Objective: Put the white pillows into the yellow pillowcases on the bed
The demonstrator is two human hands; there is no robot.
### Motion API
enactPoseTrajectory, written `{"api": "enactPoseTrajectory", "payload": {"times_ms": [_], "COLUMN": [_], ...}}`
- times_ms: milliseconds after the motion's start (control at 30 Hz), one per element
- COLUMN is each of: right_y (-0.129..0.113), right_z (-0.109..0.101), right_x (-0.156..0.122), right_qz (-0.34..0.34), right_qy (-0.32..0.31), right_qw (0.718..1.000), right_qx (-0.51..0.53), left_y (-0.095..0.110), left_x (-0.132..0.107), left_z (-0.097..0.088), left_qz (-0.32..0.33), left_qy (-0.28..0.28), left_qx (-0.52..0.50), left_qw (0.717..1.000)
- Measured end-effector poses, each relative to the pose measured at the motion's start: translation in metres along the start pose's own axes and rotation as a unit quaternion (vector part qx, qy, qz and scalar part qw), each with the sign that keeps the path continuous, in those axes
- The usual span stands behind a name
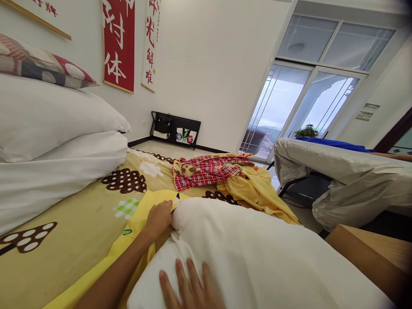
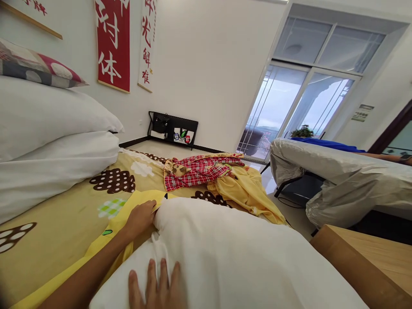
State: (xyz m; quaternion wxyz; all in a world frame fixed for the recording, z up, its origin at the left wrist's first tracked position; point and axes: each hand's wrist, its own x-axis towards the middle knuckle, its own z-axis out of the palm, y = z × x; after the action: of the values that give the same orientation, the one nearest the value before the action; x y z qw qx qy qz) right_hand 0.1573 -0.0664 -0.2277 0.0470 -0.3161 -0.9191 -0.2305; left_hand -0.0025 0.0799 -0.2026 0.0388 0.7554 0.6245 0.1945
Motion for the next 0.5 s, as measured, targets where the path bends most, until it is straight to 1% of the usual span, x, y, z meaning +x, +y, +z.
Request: {"api": "enactPoseTrajectory", "payload": {"times_ms": [33, 67, 133, 200, 267, 333, 400, 433, 500], "right_y": [-0.004, -0.003, 0.011, 0.037, 0.067, 0.094, 0.112, 0.118, 0.125], "right_z": [0.002, -0.001, -0.021, -0.050, -0.079, -0.097, -0.102, -0.101, -0.096], "right_x": [-0.010, -0.016, -0.019, -0.009, 0.007, 0.021, 0.029, 0.030, 0.030], "right_qz": [0.004, 0.007, 0.024, 0.042, 0.051, 0.075, 0.136, 0.172, 0.217], "right_qy": [0.003, 0.002, -0.025, -0.082, -0.136, -0.161, -0.161, -0.158, -0.150], "right_qw": [1.000, 1.000, 0.999, 0.994, 0.983, 0.976, 0.972, 0.969, 0.962], "right_qx": [-0.004, -0.001, 0.020, 0.061, 0.109, 0.129, 0.105, 0.087, 0.067], "left_y": [0.002, 0.004, 0.007, 0.007, 0.004, 0.001, -0.002, -0.003, -0.003], "left_x": [-0.001, -0.001, -0.002, -0.004, -0.007, -0.015, -0.029, -0.039, -0.062], "left_z": [0.003, 0.004, 0.003, -0.002, -0.011, -0.020, -0.025, -0.024, -0.019], "left_qz": [0.000, 0.003, 0.011, 0.020, 0.037, 0.058, 0.072, 0.076, 0.083], "left_qy": [0.001, -0.001, -0.012, -0.030, -0.057, -0.083, -0.097, -0.091, -0.050], "left_qx": [0.018, 0.033, 0.056, 0.073, 0.085, 0.093, 0.105, 0.114, 0.132], "left_qw": [1.000, 0.999, 0.998, 0.997, 0.994, 0.990, 0.987, 0.986, 0.986]}}
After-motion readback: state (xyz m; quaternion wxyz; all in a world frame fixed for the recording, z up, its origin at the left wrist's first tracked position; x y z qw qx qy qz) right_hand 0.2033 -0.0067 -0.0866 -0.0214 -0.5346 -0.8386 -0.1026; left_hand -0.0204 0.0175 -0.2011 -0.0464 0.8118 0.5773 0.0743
